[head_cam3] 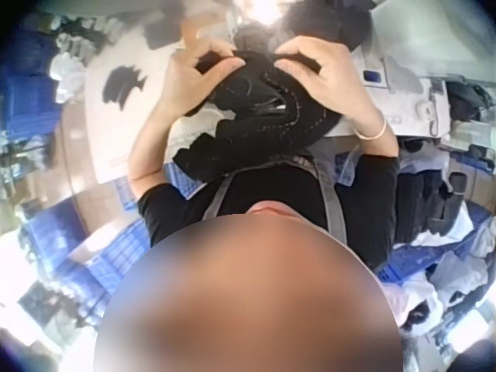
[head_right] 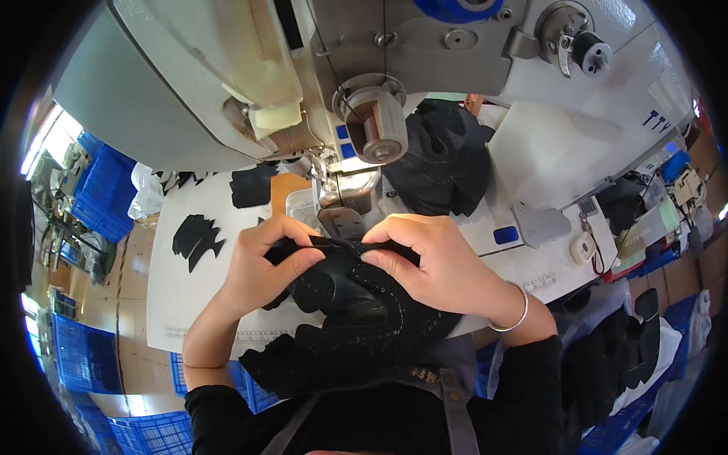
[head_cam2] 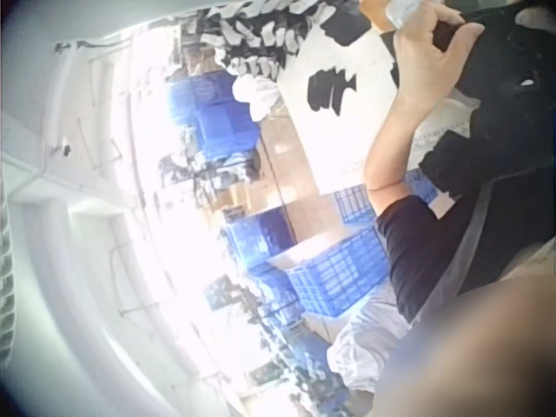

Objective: The person aligns fabric shoe upper components and stitches them together along the contours using a sewing machine.

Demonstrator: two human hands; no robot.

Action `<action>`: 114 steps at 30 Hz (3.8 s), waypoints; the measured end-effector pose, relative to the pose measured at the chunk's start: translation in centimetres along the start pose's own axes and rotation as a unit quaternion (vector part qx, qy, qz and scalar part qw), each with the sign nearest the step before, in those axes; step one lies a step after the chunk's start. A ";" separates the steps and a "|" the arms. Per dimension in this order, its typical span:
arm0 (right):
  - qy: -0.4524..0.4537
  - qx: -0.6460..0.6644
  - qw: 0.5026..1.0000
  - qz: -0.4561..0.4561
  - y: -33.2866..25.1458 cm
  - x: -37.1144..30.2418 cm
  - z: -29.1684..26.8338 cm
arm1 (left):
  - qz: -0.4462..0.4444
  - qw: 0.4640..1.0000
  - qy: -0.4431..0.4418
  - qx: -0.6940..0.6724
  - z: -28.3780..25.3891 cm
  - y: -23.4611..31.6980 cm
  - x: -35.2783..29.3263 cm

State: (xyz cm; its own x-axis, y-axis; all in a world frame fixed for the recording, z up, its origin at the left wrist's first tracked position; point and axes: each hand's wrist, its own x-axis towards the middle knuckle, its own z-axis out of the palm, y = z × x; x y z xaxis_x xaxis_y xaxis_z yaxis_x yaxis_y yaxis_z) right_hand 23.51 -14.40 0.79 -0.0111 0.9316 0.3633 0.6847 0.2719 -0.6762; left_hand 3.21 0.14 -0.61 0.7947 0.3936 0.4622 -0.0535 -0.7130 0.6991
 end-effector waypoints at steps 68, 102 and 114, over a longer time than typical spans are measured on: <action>0.190 -0.373 0.888 -0.189 0.4 3.9 2.9 | 0.134 0.978 -0.051 0.150 -4.1 3.5 1.6; 0.247 -0.171 0.931 -0.207 4.8 4.1 0.8 | 0.006 0.993 0.044 0.112 -0.2 1.5 -2.3; 0.256 -0.166 0.928 -0.214 4.6 4.7 1.1 | -0.043 0.997 0.044 0.046 -1.7 -0.5 -1.6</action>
State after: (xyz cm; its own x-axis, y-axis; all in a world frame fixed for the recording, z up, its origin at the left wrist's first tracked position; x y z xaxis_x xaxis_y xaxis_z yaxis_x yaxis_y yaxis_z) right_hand 25.79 -8.51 -1.30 -0.0440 0.4947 0.8680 0.8847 0.4228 -0.1961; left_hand 0.91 0.82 -0.79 0.7370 0.5019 0.4526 0.0713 -0.7237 0.6864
